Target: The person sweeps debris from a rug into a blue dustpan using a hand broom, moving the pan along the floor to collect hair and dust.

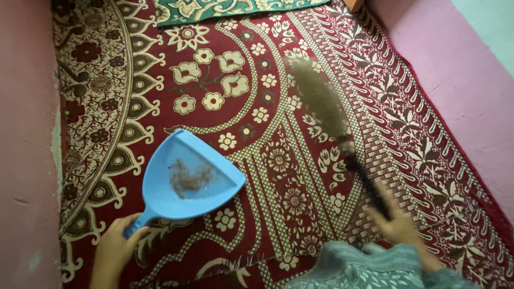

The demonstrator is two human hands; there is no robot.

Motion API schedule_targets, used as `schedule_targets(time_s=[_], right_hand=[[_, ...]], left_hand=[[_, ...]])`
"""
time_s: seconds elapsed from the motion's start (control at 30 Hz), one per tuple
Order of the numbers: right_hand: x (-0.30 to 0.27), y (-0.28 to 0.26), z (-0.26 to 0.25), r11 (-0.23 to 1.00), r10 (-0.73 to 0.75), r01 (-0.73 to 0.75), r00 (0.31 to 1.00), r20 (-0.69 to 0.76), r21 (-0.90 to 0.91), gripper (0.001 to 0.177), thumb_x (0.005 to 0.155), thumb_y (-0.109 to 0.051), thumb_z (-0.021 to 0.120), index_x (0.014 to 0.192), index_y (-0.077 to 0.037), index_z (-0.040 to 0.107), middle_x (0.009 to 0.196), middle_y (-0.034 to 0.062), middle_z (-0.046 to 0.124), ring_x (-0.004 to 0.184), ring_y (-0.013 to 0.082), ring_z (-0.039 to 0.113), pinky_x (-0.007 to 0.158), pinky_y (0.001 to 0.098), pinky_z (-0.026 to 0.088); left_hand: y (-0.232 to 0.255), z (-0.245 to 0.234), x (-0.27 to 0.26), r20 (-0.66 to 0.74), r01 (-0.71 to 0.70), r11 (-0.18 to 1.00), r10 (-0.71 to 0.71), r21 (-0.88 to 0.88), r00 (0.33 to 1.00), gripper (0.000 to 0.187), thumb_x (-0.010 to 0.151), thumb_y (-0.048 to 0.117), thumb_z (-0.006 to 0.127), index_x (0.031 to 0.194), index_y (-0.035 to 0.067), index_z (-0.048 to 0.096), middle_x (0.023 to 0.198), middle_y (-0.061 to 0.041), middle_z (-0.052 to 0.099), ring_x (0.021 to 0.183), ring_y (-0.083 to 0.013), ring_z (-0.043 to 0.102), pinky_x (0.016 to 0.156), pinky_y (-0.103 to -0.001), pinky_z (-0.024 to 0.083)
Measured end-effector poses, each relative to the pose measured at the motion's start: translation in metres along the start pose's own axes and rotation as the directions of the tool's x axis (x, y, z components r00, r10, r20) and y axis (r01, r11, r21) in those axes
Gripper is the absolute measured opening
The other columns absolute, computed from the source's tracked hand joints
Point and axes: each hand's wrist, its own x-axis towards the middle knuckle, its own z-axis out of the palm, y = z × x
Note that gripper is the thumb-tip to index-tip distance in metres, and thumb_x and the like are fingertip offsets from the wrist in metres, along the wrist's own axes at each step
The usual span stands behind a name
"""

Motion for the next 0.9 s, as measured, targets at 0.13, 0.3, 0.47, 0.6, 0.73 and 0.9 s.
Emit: schedule_targets(time_s=[0.13,0.3,0.47,0.6,0.73,0.9], right_hand=[[0.012,0.054,-0.027,0.852,0.490,-0.507,0.860,-0.141,-0.130,0.097,0.092,-0.044,0.067,0.175,-0.034,0.019,0.110,0.0327,0.071,0.090,0.0493,0.076,0.085,0.0563,0.059],[-0.016,0.005,0.043,0.782,0.590,-0.521,0.796,0.136,-0.342,0.095,0.090,-0.047,0.067,0.169,-0.045,0.014,0.116,0.0284,0.077,0.099,0.0450,0.077,0.095,0.0498,0.060],[-0.017,-0.069,0.055,0.982,0.190,-0.167,0.854,0.484,-0.091,0.092,0.092,-0.042,0.067,0.168,-0.043,0.017,0.119,0.0290,0.075,0.102,0.0451,0.074,0.097,0.0496,0.058],[-0.027,-0.125,0.078,0.996,0.070,-0.089,0.758,0.649,-0.004,0.090,0.093,-0.038,0.068,0.167,-0.041,0.019,0.121,0.0296,0.073,0.105,0.0452,0.072,0.098,0.0494,0.057],[-0.021,-0.125,0.065,0.993,0.027,-0.094,0.774,0.633,0.073,0.087,0.094,-0.034,0.069,0.167,-0.039,0.020,0.123,0.0301,0.070,0.107,0.0453,0.070,0.099,0.0493,0.055],[0.040,-0.092,0.042,1.000,0.018,-0.024,0.948,0.318,0.017,0.085,0.095,-0.030,0.069,0.166,-0.036,0.023,0.126,0.0307,0.068,0.111,0.0454,0.067,0.101,0.0491,0.053]], left_hand=[[-0.005,-0.009,-0.009,0.096,0.052,0.998,-0.056,0.045,0.994,0.050,0.079,0.038,0.080,0.124,0.015,0.075,0.108,-0.010,0.074,0.092,-0.0274,0.073,0.081,-0.040,0.057],[-0.013,-0.004,-0.009,0.103,0.026,1.000,-0.024,-0.017,0.994,0.051,0.077,0.036,0.080,0.123,0.014,0.075,0.103,-0.010,0.075,0.091,-0.0257,0.070,0.081,-0.039,0.058],[-0.018,0.007,-0.001,0.068,0.026,1.000,-0.026,0.003,0.997,0.054,0.074,0.037,0.083,0.122,0.014,0.075,0.103,-0.011,0.075,0.091,-0.0274,0.072,0.082,-0.039,0.057],[-0.023,0.013,0.002,0.059,-0.010,1.000,0.009,0.011,0.998,0.055,0.074,0.041,0.083,0.121,0.013,0.075,0.101,-0.012,0.074,0.091,-0.0287,0.073,0.082,-0.040,0.056],[-0.019,0.013,-0.003,0.025,0.012,1.000,-0.012,0.008,1.000,0.054,0.073,0.042,0.083,0.119,0.015,0.076,0.100,-0.012,0.074,0.090,-0.0291,0.073,0.082,-0.041,0.057],[-0.017,-0.002,-0.030,-0.073,0.131,0.989,-0.137,-0.073,0.988,0.050,0.074,0.043,0.082,0.115,0.015,0.078,0.101,-0.013,0.075,0.093,-0.0323,0.072,0.082,-0.043,0.055]])
